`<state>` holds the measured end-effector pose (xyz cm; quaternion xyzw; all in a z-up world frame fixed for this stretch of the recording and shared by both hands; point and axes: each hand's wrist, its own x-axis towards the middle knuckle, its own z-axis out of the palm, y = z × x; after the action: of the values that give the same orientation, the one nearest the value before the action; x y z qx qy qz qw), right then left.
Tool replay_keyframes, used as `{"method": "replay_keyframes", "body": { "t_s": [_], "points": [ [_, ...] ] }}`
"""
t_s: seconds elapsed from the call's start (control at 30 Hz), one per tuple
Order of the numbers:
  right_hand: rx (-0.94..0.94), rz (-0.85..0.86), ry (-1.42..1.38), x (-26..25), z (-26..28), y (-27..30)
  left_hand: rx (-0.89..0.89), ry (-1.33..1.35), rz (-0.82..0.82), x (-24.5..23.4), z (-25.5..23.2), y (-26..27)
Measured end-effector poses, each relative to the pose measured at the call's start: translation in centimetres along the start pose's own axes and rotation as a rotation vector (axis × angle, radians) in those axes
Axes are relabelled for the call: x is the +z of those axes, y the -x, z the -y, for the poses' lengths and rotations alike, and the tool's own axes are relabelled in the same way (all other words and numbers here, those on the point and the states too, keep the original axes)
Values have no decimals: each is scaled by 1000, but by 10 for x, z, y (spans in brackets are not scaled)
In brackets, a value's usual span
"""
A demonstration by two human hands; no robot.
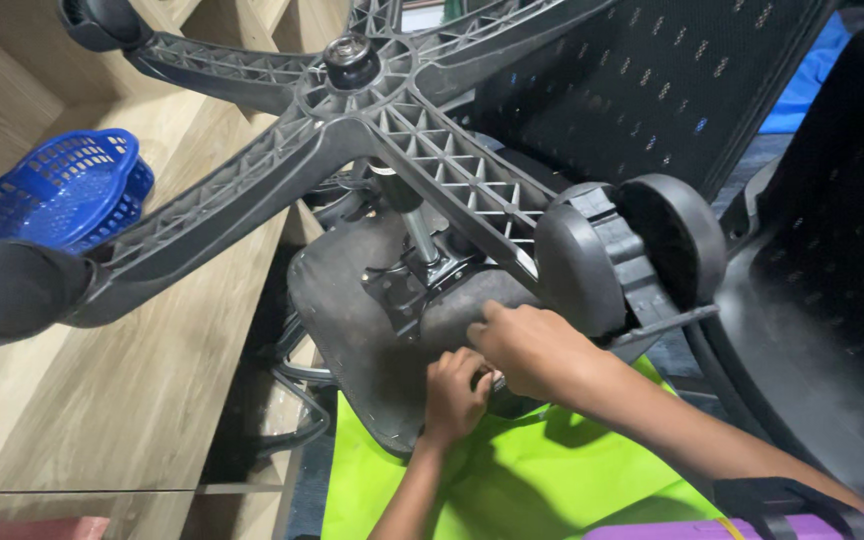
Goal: The person uses a screwdriver to tighten screws on the underside of an office chair base. The chair is inverted on a green mat, and the person systematically secures the central mounting plate to the base.
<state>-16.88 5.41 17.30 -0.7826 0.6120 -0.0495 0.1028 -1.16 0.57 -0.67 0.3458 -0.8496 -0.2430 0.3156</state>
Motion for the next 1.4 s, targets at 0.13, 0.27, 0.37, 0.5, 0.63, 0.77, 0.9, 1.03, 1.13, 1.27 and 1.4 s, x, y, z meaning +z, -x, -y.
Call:
{"method": "replay_keyframes", "body": {
  "t_s": [0.13,0.27,0.37,0.5,0.63,0.77,0.9,1.03,1.13,1.27,1.4],
  "points": [
    [99,15,17,-3,-1,-12,22,-18,-44,-1,1,0],
    [192,47,70,-3,0,-13,-3,34,-62,3,1,2],
    [43,-13,21,-6,-1,-8,34,-6,-65,4,1,4],
    [-62,-12,-1,-8,1,-5,-22,-14,-63,4,1,3],
    [29,6,6,-4,8,-8,-20,7,-66,3,1,2],
    [134,-2,-31,-4,14,-13,-44,0,-51,0,1,2],
    [290,55,10,-13,17,-19,-19,27,-103,1,-1,3],
    [285,34,45,-19,18,-15,17,46,-126,4,-3,4],
    [117,-24,-116,-21,14,-4,55,29,-140,-2,0,4],
    [-127,-87,-102,-15,2,6,28,35,-129,4,0,5],
    [-32,-114,2,-8,-3,7,22,37,-105,2,1,3]
  ]
}}
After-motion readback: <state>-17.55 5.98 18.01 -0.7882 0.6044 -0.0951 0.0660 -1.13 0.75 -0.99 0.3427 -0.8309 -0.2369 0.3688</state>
